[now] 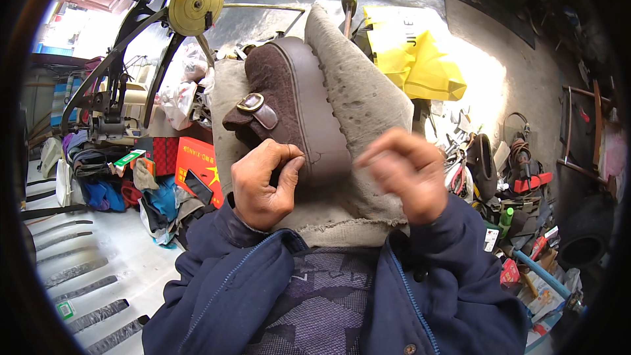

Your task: The person hand-sews a brown slip-on shoe using a curved awl and thread. They repeatedly pierce the shoe's upper and sole, pull the thread through, and reposition the shoe on a padded last to continue stitching along the seam.

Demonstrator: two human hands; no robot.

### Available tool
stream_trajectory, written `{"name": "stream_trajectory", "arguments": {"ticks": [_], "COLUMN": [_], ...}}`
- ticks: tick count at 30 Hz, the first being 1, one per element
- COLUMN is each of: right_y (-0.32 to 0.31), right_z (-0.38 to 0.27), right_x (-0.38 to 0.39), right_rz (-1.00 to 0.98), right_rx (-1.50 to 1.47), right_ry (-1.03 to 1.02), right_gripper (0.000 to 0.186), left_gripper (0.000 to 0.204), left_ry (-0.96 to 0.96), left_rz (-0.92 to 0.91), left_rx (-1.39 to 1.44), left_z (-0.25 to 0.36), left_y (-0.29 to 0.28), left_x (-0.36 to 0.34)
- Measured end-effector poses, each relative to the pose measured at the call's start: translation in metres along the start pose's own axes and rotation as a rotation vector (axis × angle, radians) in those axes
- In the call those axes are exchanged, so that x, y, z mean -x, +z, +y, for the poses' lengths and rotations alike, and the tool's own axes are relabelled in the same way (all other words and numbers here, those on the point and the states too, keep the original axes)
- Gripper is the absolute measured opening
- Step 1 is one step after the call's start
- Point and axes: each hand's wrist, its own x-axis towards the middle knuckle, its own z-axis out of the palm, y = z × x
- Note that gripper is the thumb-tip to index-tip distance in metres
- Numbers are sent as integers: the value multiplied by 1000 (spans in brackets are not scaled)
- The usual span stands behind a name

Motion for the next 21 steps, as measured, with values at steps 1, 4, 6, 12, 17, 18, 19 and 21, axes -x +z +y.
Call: {"name": "stream_trajectory", "arguments": {"ticks": [1, 4, 6, 12, 17, 18, 19, 21], "right_y": [-5, -33, -31, 21, 18, 16, 16, 16], "right_z": [0, -16, -12, 28, 15, 12, 11, 12], "right_x": [-7, -21, -18, -4, 1, 5, 7, 8], "right_rz": [84, 638, 717, 167, -9, -13, 1, 11], "right_rx": [-411, -687, -485, 675, 809, 809, 832, 625], "right_ry": [-187, -180, -134, -240, 69, 43, 99, -59], "right_gripper": [35, 38, 38, 36, 15, 13, 12, 12], "left_gripper": [13, 10, 8, 25, 44, 46, 46, 41], "left_ry": [-2, 13, 2, -78, -43, -67, -89, -34], "left_rz": [-2, -8, -2, -34, 265, 370, 452, 441], "left_rx": [-3, 11, 56, 201, 136, 240, 401, 850], "left_z": [0, -2, -3, -6, -37, -47, -57, -72], "left_y": [0, -1, -1, -18, -58, -68, -80, -110], "left_x": [1, 1, 1, 5, 18, 19, 20, 24]}}
